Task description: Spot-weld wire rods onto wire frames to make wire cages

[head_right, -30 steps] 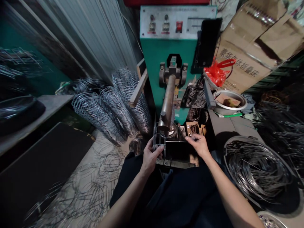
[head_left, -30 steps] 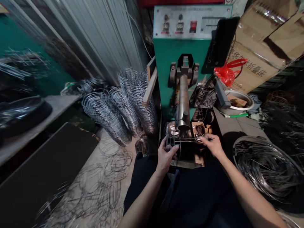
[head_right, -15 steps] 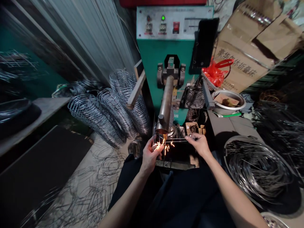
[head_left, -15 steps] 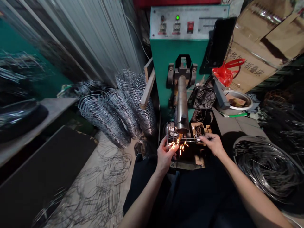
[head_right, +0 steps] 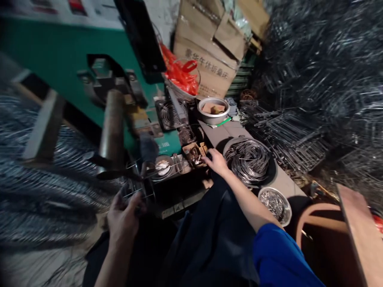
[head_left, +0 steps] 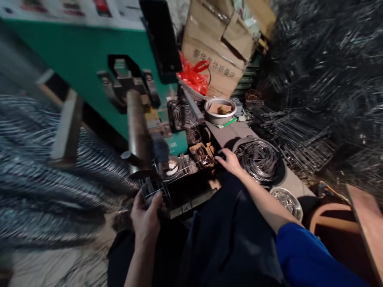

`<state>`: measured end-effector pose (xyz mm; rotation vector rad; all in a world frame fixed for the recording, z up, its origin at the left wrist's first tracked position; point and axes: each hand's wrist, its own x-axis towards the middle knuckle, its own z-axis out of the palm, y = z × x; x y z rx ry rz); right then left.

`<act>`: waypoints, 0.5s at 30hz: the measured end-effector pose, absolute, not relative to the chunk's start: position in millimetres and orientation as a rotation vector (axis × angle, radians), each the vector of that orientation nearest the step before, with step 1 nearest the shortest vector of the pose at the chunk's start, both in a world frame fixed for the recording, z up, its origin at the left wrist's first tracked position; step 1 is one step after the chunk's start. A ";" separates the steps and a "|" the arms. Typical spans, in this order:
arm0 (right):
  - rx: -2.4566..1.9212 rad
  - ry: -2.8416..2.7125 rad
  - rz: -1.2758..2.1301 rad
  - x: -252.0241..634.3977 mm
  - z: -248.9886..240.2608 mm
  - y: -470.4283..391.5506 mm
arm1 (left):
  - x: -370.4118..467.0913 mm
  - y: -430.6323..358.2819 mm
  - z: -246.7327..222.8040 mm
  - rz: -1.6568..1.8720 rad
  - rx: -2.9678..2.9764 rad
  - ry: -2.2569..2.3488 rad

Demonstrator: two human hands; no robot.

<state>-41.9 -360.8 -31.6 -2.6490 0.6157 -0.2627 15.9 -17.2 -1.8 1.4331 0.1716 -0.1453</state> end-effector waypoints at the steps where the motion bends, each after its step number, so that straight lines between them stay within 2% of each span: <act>1: -2.702 0.793 -0.165 -58.9 -41.0 -382.5 | 15.8 -17.3 -4.0 -0.143 1.440 0.171; 7: -2.680 1.230 0.228 -144.2 -104.5 -452.0 | 10.3 -14.8 -5.6 -0.154 1.570 0.149; 11: -2.668 1.281 0.305 -158.0 -130.2 -455.8 | 16.6 -0.1 7.5 -0.217 1.845 -0.079; 15: -2.617 1.364 0.338 -158.0 -135.8 -460.6 | 37.0 49.3 14.7 -0.160 2.214 -0.262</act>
